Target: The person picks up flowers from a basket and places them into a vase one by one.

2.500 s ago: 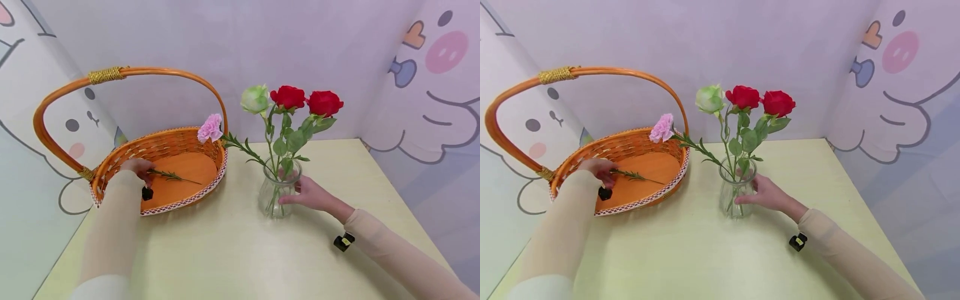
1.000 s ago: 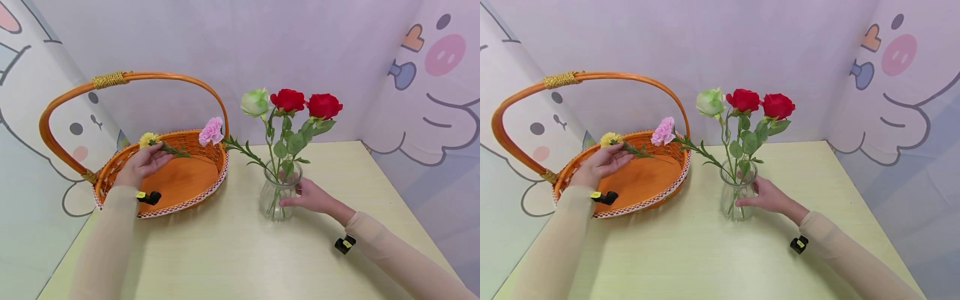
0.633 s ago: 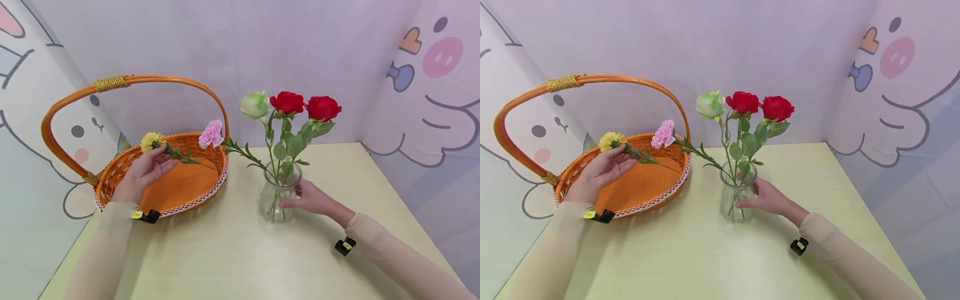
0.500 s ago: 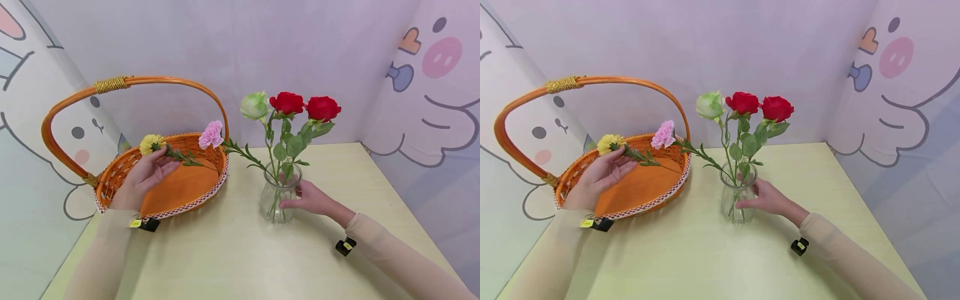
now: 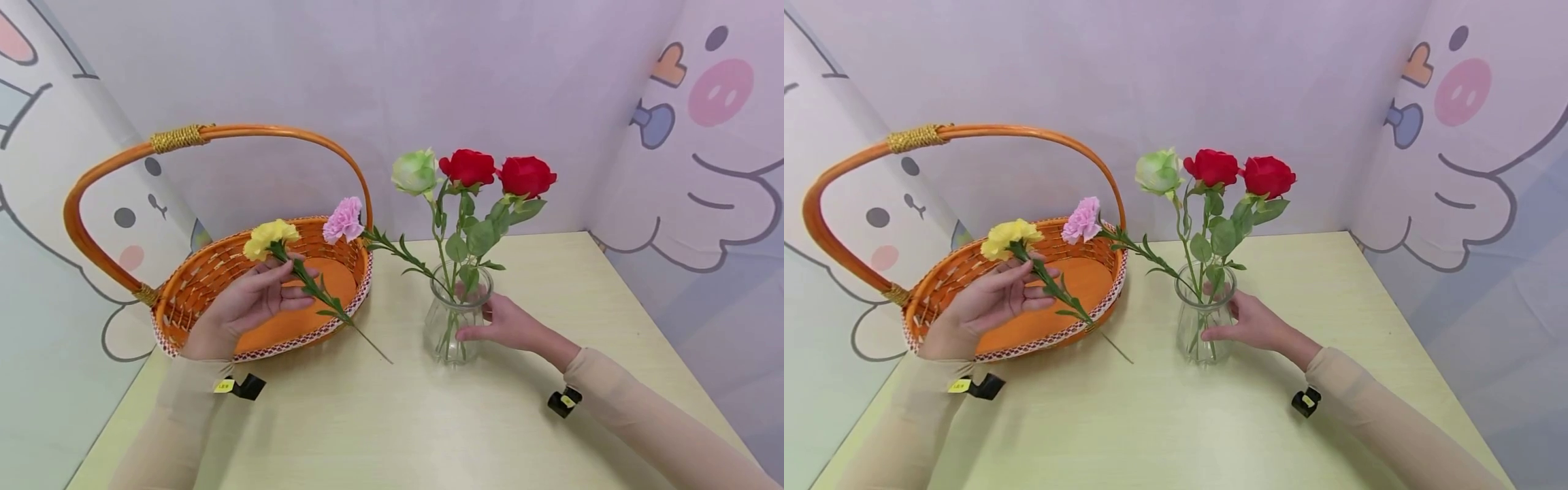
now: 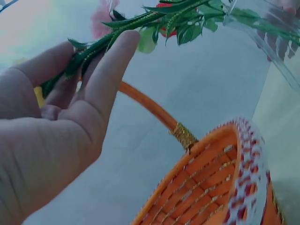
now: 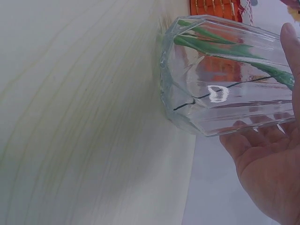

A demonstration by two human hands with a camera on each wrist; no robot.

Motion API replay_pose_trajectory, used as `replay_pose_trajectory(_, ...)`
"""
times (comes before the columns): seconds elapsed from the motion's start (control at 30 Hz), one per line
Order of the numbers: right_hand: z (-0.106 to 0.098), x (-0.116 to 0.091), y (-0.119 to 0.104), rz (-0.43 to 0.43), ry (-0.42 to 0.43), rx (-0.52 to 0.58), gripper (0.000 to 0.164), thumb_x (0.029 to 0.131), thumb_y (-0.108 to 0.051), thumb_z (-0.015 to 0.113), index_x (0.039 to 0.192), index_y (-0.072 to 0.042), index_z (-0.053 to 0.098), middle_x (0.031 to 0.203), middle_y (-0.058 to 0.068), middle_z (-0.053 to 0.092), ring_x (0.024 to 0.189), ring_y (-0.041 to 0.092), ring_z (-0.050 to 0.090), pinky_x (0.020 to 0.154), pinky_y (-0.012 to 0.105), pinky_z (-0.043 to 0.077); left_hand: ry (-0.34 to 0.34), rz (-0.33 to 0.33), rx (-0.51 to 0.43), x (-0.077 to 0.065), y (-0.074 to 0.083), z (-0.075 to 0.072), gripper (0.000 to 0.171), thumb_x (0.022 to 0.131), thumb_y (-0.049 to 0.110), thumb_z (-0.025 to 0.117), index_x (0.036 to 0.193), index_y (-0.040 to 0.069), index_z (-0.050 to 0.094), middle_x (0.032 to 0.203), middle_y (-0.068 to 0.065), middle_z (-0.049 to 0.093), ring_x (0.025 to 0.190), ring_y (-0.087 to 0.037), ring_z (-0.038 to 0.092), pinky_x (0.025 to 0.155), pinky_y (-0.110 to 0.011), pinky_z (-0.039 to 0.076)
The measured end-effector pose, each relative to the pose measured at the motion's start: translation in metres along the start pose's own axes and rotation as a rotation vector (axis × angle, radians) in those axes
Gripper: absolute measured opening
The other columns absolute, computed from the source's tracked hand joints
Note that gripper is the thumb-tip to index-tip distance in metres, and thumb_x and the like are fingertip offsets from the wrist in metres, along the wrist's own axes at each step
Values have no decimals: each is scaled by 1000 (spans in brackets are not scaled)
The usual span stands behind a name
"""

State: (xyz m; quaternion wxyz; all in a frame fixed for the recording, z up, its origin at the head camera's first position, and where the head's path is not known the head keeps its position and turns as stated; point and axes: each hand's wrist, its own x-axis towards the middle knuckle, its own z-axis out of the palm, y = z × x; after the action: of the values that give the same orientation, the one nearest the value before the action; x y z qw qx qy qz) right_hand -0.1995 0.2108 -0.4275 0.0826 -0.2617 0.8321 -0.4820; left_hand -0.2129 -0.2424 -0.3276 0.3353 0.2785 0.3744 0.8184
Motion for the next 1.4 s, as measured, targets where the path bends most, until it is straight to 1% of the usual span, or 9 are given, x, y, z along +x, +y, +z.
replay_pose_trajectory(0.3, 0, 1, 1, -12, -3, -3, 86, 84, -28, 86, 153, -4, 41, 156, 13, 43, 143, 37, 39, 111, 54, 40, -262, 108, 44, 21, -4, 30, 41, 110, -3, 28, 140, -2, 57, 140, -23, 58, 129, -41, 56, 109, -58, 39)
replay_pose_trajectory(0.43, 0, 0, 2, -6, -3, 2, 87, 84, -28, 86, 154, -4, 40, 156, 14, 43, 143, 37, 40, 111, 53, 40, -292, 149, 90, 31, -5, 37, 40, 109, -5, 32, 140, -2, 58, 140, -23, 58, 128, -39, 57, 110, -59, 38)
replay_pose_trajectory(0.6, 0, 0, 3, -11, -5, -9, 87, 84, -29, 86, 154, -4, 40, 156, 13, 43, 143, 39, 39, 111, 54, 40, -263, 197, 116, 46, -7, 47, 36, 108, -3, 39, 137, -1, 61, 137, -20, 61, 127, -36, 59, 111, -57, 39)
replay_pose_trajectory(0.73, 0, 1, 3, -9, -5, -8, 87, 84, -29, 86, 154, -5, 41, 156, 12, 43, 143, 39, 39, 110, 54, 41, -221, 246, 187, 59, -10, 56, 32, 106, -2, 47, 133, 1, 65, 132, -17, 65, 126, -34, 60, 110, -55, 42)
replay_pose_trajectory(0.93, 1, 1, 4, 1, -2, 1, 90, 83, -30, 86, 155, -5, 38, 156, 13, 43, 142, 36, 41, 110, 53, 41, -92, 218, 300, 77, -17, 72, 25, 102, 3, 60, 125, 4, 69, 125, -16, 67, 122, -31, 62, 106, -54, 46)
replay_pose_trajectory(1.1, -1, 1, 4, 5, 3, -1, 95, 82, -31, 87, 157, -5, 35, 158, 13, 41, 143, 36, 39, 111, 55, 39, 23, 227, 357, 89, -26, 83, 24, 101, 5, 63, 124, 9, 69, 122, -14, 68, 122, -33, 61, 103, -56, 48)
replay_pose_trajectory(1.2, -1, 1, 5, -4, -2, 1, 92, 83, -30, 86, 156, -5, 36, 158, 13, 41, 144, 36, 38, 111, 57, 38, 72, 277, 387, 93, -29, 90, 26, 101, 6, 62, 127, 10, 67, 120, -15, 69, 121, -34, 62, 100, -54, 50)
replay_pose_trajectory(1.33, 0, 1, 5, -9, -2, -2, 89, 84, -30, 86, 155, -6, 39, 157, 12, 43, 143, 35, 39, 110, 57, 40, 114, 398, 438, 96, -28, 100, 27, 102, 7, 61, 129, 10, 64, 120, -15, 69, 118, -35, 64, 98, -53, 52)
replay_pose_trajectory(1.4, 0, 1, 5, -10, 4, -13, 89, 83, -31, 86, 154, -6, 40, 155, 12, 45, 141, 36, 42, 109, 56, 42, 120, 429, 497, 98, -28, 105, 28, 102, 6, 61, 131, 8, 63, 120, -16, 68, 118, -35, 64, 98, -54, 52)
